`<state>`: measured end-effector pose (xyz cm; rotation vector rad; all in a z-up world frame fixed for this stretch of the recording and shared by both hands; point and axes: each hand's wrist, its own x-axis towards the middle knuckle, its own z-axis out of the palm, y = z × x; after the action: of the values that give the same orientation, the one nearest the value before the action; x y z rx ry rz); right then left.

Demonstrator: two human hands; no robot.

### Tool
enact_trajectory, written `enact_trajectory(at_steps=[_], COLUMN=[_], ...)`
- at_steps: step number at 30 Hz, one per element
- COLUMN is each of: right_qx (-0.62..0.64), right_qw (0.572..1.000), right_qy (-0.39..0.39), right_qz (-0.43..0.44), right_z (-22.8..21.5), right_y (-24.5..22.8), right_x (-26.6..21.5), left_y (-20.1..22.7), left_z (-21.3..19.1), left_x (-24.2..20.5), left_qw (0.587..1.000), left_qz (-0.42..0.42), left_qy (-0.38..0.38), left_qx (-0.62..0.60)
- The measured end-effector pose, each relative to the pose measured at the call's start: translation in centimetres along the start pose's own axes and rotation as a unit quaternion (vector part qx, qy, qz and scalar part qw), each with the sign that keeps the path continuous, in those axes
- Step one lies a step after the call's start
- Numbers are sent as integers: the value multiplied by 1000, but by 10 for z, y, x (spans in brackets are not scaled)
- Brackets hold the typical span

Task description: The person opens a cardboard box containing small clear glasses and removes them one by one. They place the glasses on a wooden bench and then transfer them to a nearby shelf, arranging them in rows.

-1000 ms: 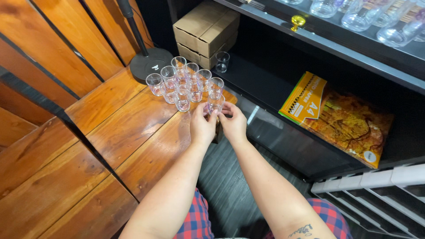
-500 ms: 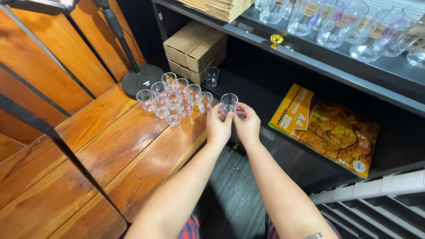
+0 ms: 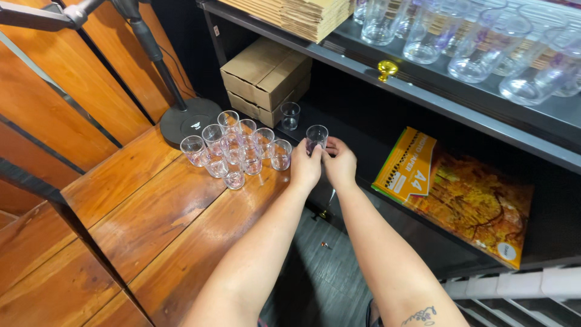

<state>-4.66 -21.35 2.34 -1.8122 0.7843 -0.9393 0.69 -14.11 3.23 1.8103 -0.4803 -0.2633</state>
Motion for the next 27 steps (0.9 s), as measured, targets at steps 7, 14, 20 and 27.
enact_trajectory(at_steps=[7,14,20,27], right_qx=[-21,63,44,22], right_qw=[999,996,995,991], right_qy=[-2,-27,-43,-47], right_qz=[32,63,83,120], right_z=[17,27,34,40], right_y=[8,13,5,-3], right_x=[18,31,40,40], left_y=[14,23,22,25], left_z=[5,7,5,3], left_x=[13,23,32,31], left_qw=[997,995,997,995], left_qz=[-65,-87,-67,-76], left_qy=[-12,10,33,35], left_qx=[-48,-50,-18,-58])
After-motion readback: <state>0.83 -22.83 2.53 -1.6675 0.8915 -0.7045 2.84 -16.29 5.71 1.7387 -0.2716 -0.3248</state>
